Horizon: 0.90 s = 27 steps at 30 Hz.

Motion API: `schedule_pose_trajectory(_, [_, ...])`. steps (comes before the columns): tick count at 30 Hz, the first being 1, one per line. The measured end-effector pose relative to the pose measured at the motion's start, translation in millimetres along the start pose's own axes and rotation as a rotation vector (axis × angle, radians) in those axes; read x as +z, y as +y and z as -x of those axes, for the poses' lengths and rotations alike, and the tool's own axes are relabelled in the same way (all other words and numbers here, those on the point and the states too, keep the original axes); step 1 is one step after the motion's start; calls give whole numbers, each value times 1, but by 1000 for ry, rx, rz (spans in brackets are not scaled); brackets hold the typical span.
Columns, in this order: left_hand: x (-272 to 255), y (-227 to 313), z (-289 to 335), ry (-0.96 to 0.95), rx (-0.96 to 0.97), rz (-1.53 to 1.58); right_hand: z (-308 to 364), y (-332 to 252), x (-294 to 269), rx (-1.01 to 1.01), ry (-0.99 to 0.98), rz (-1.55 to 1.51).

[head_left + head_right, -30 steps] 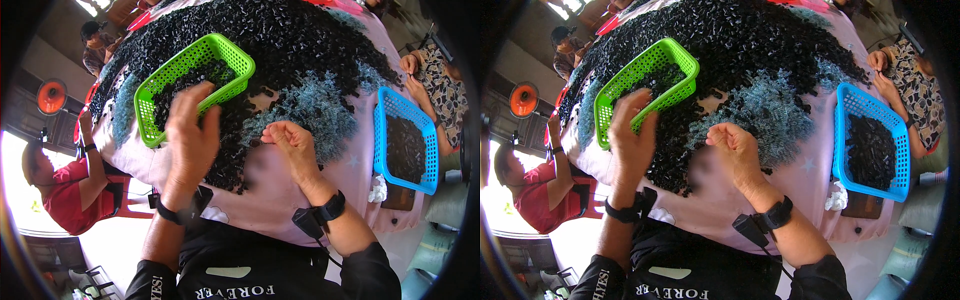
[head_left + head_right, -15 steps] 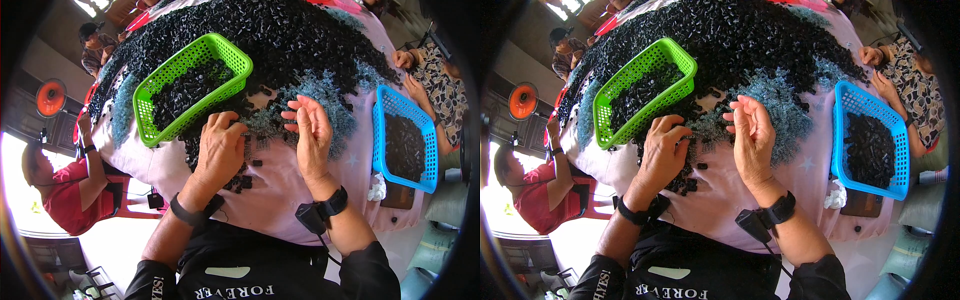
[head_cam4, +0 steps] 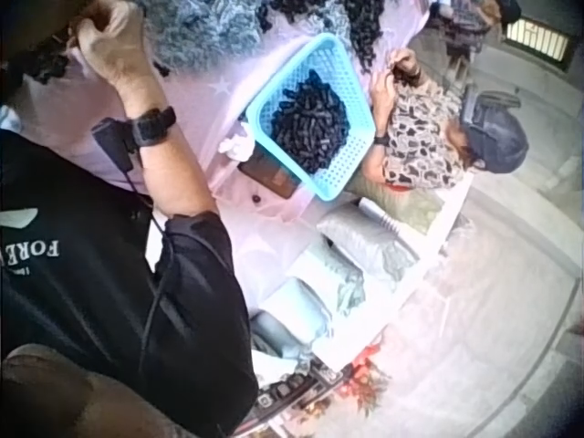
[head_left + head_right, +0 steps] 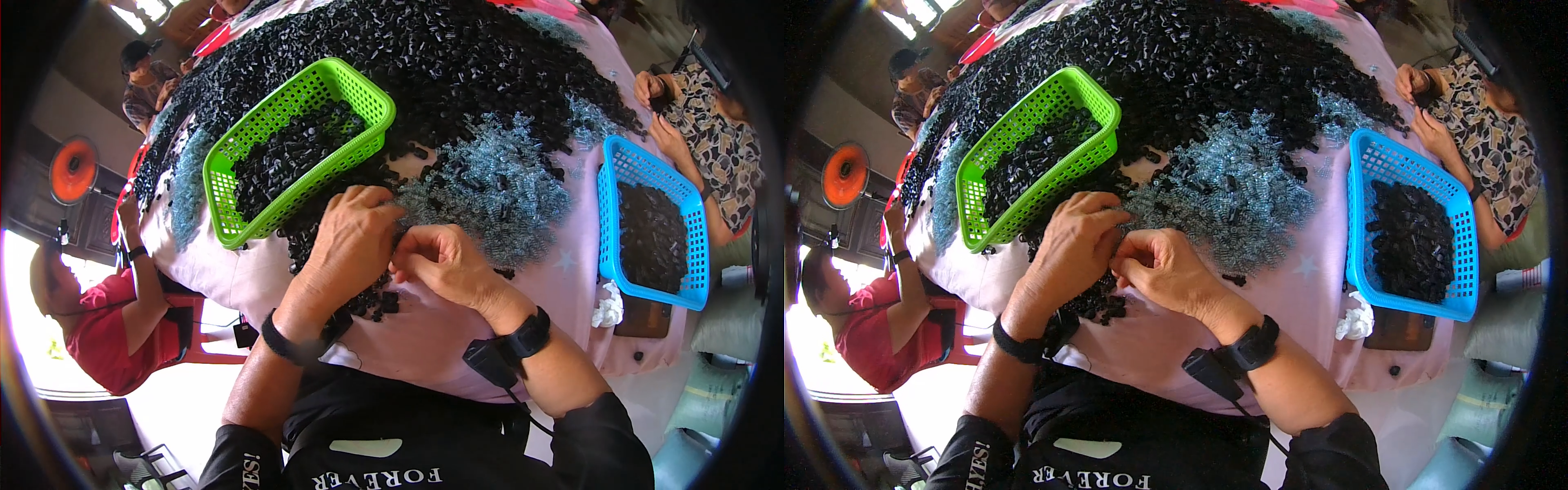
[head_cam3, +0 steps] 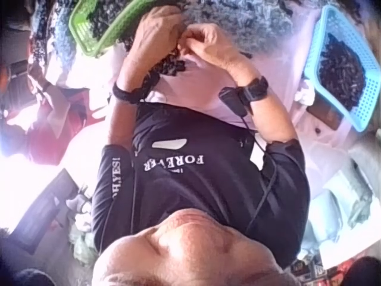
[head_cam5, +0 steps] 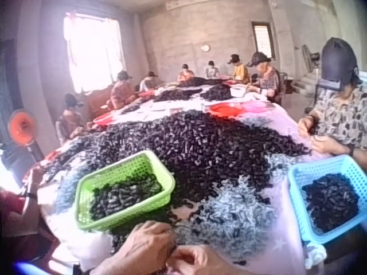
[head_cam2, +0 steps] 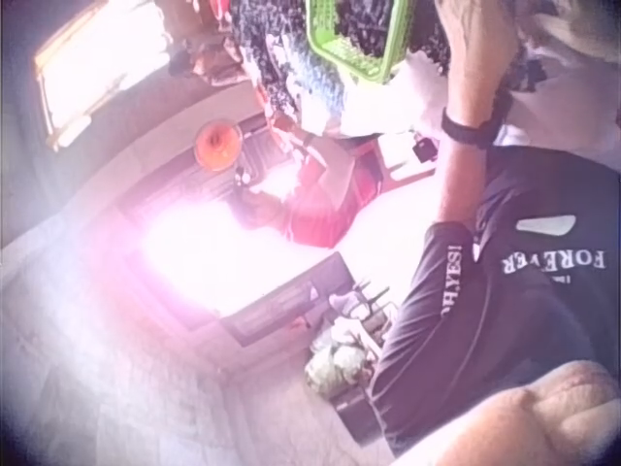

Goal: Sort small black components from a pile on a table.

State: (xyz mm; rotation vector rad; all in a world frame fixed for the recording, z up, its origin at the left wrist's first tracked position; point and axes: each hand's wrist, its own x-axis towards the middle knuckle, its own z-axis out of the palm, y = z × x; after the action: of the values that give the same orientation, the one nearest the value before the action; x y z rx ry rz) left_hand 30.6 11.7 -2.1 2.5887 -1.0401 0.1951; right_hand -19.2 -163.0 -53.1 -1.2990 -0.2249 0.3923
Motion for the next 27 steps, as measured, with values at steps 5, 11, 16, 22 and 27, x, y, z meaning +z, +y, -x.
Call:
schedule_pose_trajectory(5, [-1, -1, -20, 75, 0, 83, 6, -4, 3, -176, -46, 209])
schedule_pose_trajectory(11, [23, 16, -67, 75, 143, 266, 10, -8, -3, -116, -191, 143])
schedule_pose_trajectory(16, [46, 15, -81, 79, 251, 268, 10, -10, -2, -47, -237, 128])
schedule_pose_trajectory(22, [34, 5, -73, 10, 189, 256, 9, -16, -4, -13, -253, 263])
schedule_pose_trajectory(27, [9, -7, -41, 26, 136, 221, 7, -19, -5, -72, -261, 359])
